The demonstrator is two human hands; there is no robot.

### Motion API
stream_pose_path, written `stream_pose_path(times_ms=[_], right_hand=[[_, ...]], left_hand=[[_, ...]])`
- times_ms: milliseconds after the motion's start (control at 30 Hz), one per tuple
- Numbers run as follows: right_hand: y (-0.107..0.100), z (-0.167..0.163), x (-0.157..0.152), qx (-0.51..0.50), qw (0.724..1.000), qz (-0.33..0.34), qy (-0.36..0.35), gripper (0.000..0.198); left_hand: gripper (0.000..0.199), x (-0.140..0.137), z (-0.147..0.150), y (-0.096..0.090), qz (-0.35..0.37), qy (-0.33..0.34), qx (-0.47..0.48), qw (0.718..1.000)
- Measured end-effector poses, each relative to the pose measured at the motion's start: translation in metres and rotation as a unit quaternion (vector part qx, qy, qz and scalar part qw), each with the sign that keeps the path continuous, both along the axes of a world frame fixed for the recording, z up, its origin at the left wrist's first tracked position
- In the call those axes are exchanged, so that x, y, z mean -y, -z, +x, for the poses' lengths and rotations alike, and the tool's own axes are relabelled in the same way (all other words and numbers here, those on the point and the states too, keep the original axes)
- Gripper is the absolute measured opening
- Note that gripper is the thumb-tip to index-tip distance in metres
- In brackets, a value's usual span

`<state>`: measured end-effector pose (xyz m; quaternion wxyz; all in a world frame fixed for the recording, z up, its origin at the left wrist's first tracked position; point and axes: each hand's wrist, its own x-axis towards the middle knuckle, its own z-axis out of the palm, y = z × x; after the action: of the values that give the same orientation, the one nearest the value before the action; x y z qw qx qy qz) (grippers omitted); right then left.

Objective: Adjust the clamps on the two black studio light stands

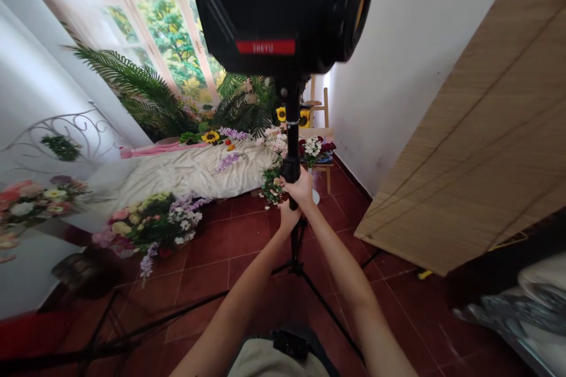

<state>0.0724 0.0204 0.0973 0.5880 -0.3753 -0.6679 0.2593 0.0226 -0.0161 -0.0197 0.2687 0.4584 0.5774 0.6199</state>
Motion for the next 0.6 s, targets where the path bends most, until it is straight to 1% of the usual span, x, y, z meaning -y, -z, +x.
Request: stream_pose_path(times_ms=[100,200,433,533,600], right_hand=[[-0.032,-0.004,-0.006,-0.035,0.999,0.036,-0.008,0.033],[-0.049,-0.005,-0.006,-0.047,0.997,0.044,-0.03,0.033],[-0.06,0.001,0.008,-0.023,0.999,0.028,-0.029,0.042],[-0.06,0.011,0.017,-0.03,0.997,0.005,-0.073,0.05],[-0.052,0.022,0.023,-0.055,0.992,-0.015,-0.11,0.056]], left_hand=[[0.029,-0.001,0.0,-0.001,-0.008,-0.005,-0.021,1.0],[0.038,-0.002,0.001,-0.001,-0.013,-0.004,-0.028,1.0],[0.044,-0.001,0.001,0.003,0.028,-0.001,-0.025,0.999],[0.043,-0.003,0.0,0.006,0.036,0.001,-0.034,0.999],[0.042,-0.004,0.0,0.009,0.043,0.003,-0.037,0.998]])
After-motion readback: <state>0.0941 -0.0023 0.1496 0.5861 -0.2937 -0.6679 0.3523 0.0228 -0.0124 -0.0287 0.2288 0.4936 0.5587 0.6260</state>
